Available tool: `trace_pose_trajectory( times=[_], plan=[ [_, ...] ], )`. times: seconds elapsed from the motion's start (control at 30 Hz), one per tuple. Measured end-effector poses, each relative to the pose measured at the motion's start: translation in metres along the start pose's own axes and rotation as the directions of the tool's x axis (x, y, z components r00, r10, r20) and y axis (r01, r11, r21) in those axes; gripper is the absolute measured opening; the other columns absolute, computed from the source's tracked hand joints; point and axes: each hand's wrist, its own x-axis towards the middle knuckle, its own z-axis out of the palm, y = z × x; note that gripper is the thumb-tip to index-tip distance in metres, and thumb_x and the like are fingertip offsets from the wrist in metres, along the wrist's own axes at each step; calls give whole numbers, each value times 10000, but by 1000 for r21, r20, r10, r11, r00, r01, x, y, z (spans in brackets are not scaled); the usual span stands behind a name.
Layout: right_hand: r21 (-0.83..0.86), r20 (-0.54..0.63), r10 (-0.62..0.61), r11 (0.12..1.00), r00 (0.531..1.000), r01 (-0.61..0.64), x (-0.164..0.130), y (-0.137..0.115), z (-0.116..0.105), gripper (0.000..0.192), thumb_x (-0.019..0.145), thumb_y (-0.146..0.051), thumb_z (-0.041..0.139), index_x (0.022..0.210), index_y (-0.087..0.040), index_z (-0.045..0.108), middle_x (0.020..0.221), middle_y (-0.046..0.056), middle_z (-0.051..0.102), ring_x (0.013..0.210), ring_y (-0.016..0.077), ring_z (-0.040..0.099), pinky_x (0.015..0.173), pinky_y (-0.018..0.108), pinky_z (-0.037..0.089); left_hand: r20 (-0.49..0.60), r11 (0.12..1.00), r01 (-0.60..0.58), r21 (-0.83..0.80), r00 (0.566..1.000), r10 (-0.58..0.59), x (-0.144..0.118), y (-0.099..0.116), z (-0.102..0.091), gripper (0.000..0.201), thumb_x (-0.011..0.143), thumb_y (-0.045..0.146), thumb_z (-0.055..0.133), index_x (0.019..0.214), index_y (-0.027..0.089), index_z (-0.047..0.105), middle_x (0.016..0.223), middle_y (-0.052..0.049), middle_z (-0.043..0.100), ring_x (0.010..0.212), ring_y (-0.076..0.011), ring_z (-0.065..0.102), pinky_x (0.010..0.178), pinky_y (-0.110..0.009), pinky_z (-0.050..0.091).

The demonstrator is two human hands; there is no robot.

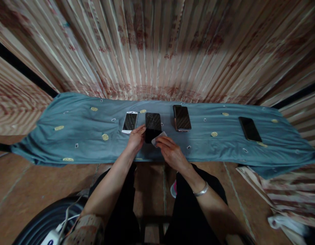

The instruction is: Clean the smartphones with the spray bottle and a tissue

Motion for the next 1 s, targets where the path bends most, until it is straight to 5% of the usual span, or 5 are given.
trace_pose_trajectory(
  times=[0.17, 0.27, 0.37, 0.6, 1.0],
  plan=[
    [35, -48, 70, 997, 996, -68, -2, 8, -8, 354, 921, -73, 407, 1034, -210, 713, 1134, 83, 703, 1154, 216, 598, 1015, 415, 521, -16, 1000, -22, 2, 1000, 22, 4, 1, -3, 150, 645, 139, 791, 781, 141, 731, 562, 36, 639, 478, -55, 497, 518, -195, 410],
    [81, -126, 146, 987, 981, -136, -4, 16, -12, 316, 910, -87, 441, 1000, -215, 716, 1121, 75, 719, 1107, 203, 633, 994, 391, 526, 8, 1000, -29, 10, 1000, 29, 5, -2, -6, 180, 658, 160, 787, 828, 129, 738, 689, -19, 715, 650, -114, 634, 678, -241, 491],
    [170, -222, 274, 956, 936, -240, -3, 25, -15, 270, 907, -138, 480, 967, -236, 724, 1092, 56, 737, 1064, 193, 668, 986, 378, 525, 68, 999, -23, 31, 997, 21, 3, -7, -6, 246, 656, 212, 805, 880, 134, 740, 797, -53, 749, 839, -176, 686, 817, -298, 504],
    [303, -372, 431, 894, 822, -331, 7, 43, -19, 223, 866, -193, 526, 920, -227, 740, 1065, 55, 752, 1039, 200, 690, 976, 382, 520, 160, 998, 21, 66, 987, -32, -8, -28, 4, 326, 570, 276, 861, 857, 156, 763, 757, -20, 755, 757, -151, 677, 825, -296, 498],
    [-35, -282, 235, 966, 930, -255, 12, 58, -1, 318, 921, -137, 445, 1088, -194, 709, 1159, 122, 715, 1125, 233, 637, 1020, 449, 500, 321, 986, 6, 168, 945, -60, -24, -39, 10, 378, 580, 354, 847, 900, 162, 788, 825, -51, 772, 865, -214, 694, 889, -351, 490]
  ],
)
